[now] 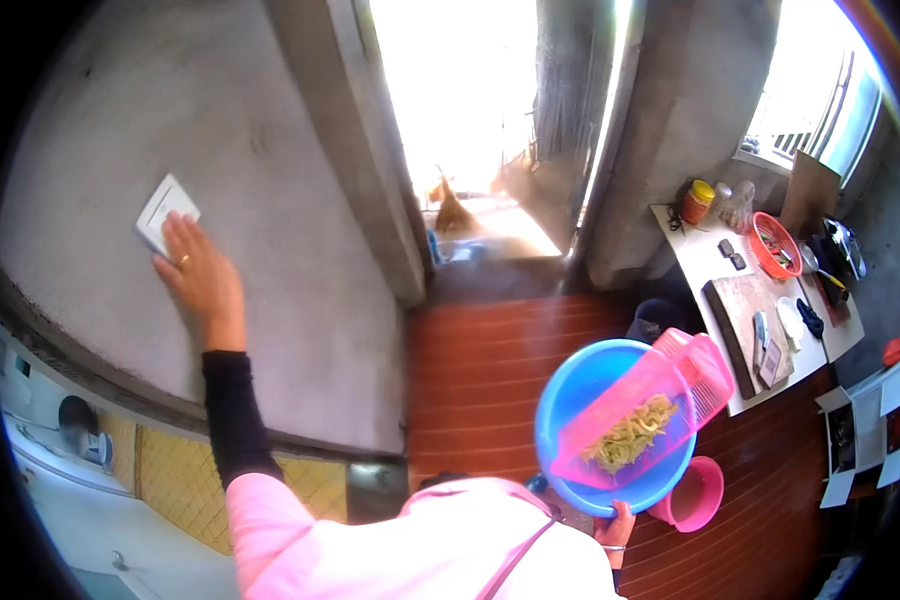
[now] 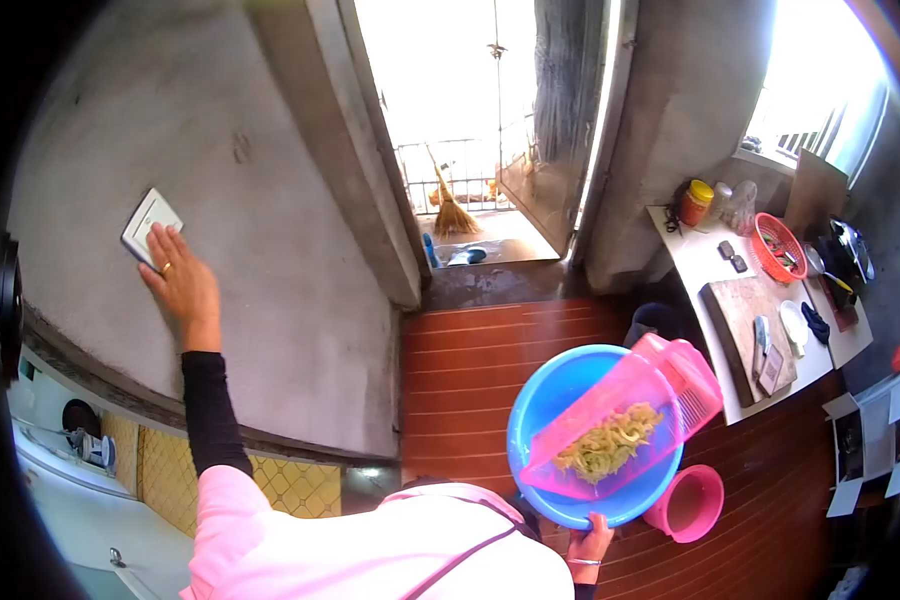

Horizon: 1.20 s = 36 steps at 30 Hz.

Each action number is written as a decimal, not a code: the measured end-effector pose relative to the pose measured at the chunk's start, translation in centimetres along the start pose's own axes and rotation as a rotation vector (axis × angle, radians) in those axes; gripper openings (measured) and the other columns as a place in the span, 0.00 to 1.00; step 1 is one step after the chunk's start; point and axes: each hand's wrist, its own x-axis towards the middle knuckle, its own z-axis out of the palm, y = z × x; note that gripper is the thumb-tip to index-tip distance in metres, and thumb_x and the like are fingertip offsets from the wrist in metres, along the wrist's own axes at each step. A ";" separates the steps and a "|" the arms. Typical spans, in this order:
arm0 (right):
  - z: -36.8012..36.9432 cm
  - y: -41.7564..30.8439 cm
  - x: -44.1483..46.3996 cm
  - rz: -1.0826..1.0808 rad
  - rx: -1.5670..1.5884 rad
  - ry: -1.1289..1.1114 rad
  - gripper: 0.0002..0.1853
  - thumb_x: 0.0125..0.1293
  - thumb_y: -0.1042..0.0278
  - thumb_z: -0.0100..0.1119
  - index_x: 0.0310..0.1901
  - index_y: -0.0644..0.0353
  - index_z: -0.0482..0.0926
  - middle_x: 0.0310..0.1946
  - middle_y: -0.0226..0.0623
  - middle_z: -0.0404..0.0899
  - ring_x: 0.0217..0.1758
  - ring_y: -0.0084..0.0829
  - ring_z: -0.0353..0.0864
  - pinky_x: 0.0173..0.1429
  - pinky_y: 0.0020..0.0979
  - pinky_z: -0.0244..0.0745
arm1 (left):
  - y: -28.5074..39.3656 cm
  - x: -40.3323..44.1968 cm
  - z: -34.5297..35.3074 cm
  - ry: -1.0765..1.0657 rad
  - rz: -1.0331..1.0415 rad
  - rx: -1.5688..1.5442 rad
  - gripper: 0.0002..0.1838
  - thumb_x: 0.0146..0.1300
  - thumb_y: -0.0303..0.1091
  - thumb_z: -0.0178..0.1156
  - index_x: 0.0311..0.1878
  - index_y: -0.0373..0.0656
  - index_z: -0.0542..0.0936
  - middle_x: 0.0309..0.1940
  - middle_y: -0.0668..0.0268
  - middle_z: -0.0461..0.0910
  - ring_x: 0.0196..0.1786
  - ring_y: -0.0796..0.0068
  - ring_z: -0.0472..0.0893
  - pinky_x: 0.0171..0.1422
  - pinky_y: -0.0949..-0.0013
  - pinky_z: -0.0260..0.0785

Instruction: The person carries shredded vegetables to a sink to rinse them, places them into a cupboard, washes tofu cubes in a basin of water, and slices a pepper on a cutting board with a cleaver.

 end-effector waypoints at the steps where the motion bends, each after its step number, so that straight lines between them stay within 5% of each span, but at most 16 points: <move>1: 0.4 -0.4 0.1 0.012 0.025 0.049 0.12 0.48 0.72 0.54 0.37 0.55 0.67 0.27 0.26 0.67 0.27 0.24 0.70 0.28 0.27 0.71 | -0.6 -1.2 1.7 0.009 -0.001 0.027 0.28 0.60 0.35 0.42 0.65 0.42 0.57 0.68 0.63 0.47 0.71 0.69 0.44 0.67 0.51 0.37; 4: -2.9 0.6 4.6 0.023 -0.045 -0.107 0.16 0.48 0.74 0.54 0.40 0.55 0.65 0.28 0.27 0.67 0.28 0.24 0.71 0.28 0.27 0.71 | -0.5 -5.9 8.0 0.022 -0.002 0.216 0.26 0.61 0.34 0.39 0.65 0.43 0.57 0.68 0.65 0.47 0.70 0.71 0.45 0.65 0.49 0.42; 8: -5.7 3.0 9.4 0.020 -0.115 -0.026 0.12 0.48 0.77 0.53 0.36 0.58 0.67 0.27 0.31 0.70 0.26 0.25 0.72 0.23 0.27 0.71 | -1.1 -11.9 15.6 0.022 -0.012 0.541 0.27 0.61 0.36 0.42 0.65 0.43 0.56 0.68 0.63 0.48 0.70 0.71 0.45 0.61 0.46 0.50; 10: -7.7 5.6 12.6 -0.221 -0.309 -0.156 0.10 0.47 0.77 0.53 0.33 0.59 0.68 0.24 0.31 0.70 0.24 0.26 0.73 0.22 0.30 0.72 | 0.2 -16.3 15.6 -0.101 -0.064 0.398 0.28 0.59 0.37 0.45 0.64 0.43 0.58 0.67 0.62 0.50 0.70 0.70 0.46 0.60 0.43 0.51; 11: -6.9 5.5 12.6 -0.133 -0.240 -0.145 0.08 0.47 0.76 0.55 0.30 0.58 0.69 0.24 0.30 0.71 0.25 0.26 0.73 0.23 0.31 0.70 | 0.0 -17.2 12.3 -0.213 -0.107 0.020 0.28 0.58 0.38 0.47 0.63 0.43 0.59 0.67 0.62 0.51 0.70 0.69 0.48 0.61 0.42 0.51; 15: -7.0 6.6 16.0 0.023 -0.121 -0.184 0.04 0.47 0.74 0.55 0.26 0.56 0.71 0.23 0.29 0.71 0.26 0.26 0.73 0.23 0.34 0.68 | 3.2 -26.1 14.1 -0.532 -0.062 -0.269 0.30 0.56 0.40 0.52 0.61 0.40 0.61 0.65 0.59 0.55 0.67 0.63 0.54 0.61 0.47 0.56; 17: -6.3 6.5 16.1 0.009 -0.124 -0.160 0.05 0.48 0.75 0.54 0.27 0.56 0.70 0.23 0.29 0.71 0.26 0.26 0.73 0.24 0.32 0.69 | 5.3 -32.5 25.7 -0.455 0.072 -0.586 0.25 0.53 0.39 0.54 0.53 0.35 0.69 0.55 0.51 0.67 0.60 0.56 0.65 0.55 0.57 0.64; 19: -5.0 5.2 15.3 -0.002 -0.116 -0.133 0.05 0.48 0.75 0.53 0.28 0.56 0.70 0.22 0.29 0.70 0.26 0.25 0.73 0.24 0.31 0.70 | 6.2 -33.6 22.2 -0.837 0.139 -0.963 0.16 0.49 0.37 0.55 0.37 0.32 0.73 0.33 0.48 0.75 0.40 0.58 0.77 0.40 0.62 0.68; 22: -5.7 6.4 19.4 -0.076 -0.062 -0.182 0.11 0.50 0.79 0.51 0.37 0.60 0.68 0.25 0.31 0.70 0.24 0.26 0.74 0.22 0.29 0.73 | 13.9 -40.9 17.0 -0.914 0.361 -1.405 0.11 0.48 0.34 0.55 0.26 0.34 0.69 0.15 0.61 0.66 0.21 0.78 0.62 0.25 0.67 0.59; 24: -6.1 7.4 21.3 -0.058 -0.024 -0.191 0.15 0.50 0.79 0.51 0.41 0.59 0.66 0.26 0.32 0.70 0.26 0.27 0.75 0.23 0.30 0.74 | 19.7 -45.2 13.5 -1.169 0.351 -1.662 0.10 0.51 0.34 0.55 0.27 0.36 0.71 0.16 0.72 0.67 0.21 0.81 0.63 0.23 0.71 0.58; 25: -5.7 6.4 20.9 -0.076 -0.015 -0.188 0.15 0.50 0.79 0.51 0.41 0.59 0.66 0.26 0.32 0.70 0.26 0.27 0.75 0.23 0.30 0.74 | 19.8 -44.7 8.0 -1.429 0.217 -1.647 0.14 0.53 0.36 0.56 0.38 0.36 0.75 0.24 0.68 0.74 0.25 0.78 0.71 0.27 0.73 0.65; 27: -6.1 7.0 23.3 -0.069 -0.024 -0.217 0.14 0.50 0.78 0.52 0.40 0.60 0.67 0.26 0.32 0.70 0.26 0.28 0.74 0.25 0.32 0.75 | 27.9 -49.0 7.0 -1.692 0.369 -1.875 0.29 0.57 0.37 0.56 0.60 0.34 0.62 0.49 0.57 0.73 0.49 0.67 0.75 0.42 0.65 0.74; 29: -6.3 8.9 26.1 -0.075 0.003 -0.218 0.13 0.49 0.78 0.53 0.39 0.60 0.68 0.26 0.32 0.70 0.27 0.28 0.74 0.26 0.33 0.75 | 34.0 -51.3 2.8 -1.982 0.401 -2.038 0.39 0.59 0.38 0.55 0.66 0.36 0.46 0.58 0.53 0.62 0.59 0.57 0.65 0.47 0.55 0.72; 30: -6.4 10.0 27.6 -0.259 -0.147 -0.270 0.13 0.49 0.78 0.53 0.39 0.60 0.68 0.26 0.31 0.70 0.26 0.28 0.74 0.27 0.33 0.75 | 36.5 -52.3 0.4 -2.145 0.403 -2.096 0.41 0.59 0.39 0.54 0.67 0.38 0.40 0.60 0.52 0.59 0.62 0.54 0.60 0.50 0.49 0.69; 33: -8.0 11.2 29.1 -0.115 0.005 -0.229 0.16 0.49 0.79 0.53 0.42 0.61 0.66 0.27 0.31 0.70 0.25 0.27 0.75 0.24 0.30 0.76 | 40.4 -54.4 -5.1 -2.394 0.527 -2.259 0.32 0.60 0.40 0.52 0.63 0.38 0.53 0.58 0.55 0.63 0.58 0.57 0.66 0.51 0.46 0.67; 36: -8.6 12.1 31.9 -0.179 -0.030 -0.210 0.17 0.49 0.79 0.53 0.42 0.61 0.65 0.27 0.32 0.70 0.25 0.27 0.75 0.23 0.29 0.75 | 47.0 -57.4 -5.8 -2.545 0.351 -2.366 0.23 0.61 0.38 0.50 0.57 0.39 0.63 0.53 0.57 0.68 0.54 0.58 0.70 0.51 0.46 0.67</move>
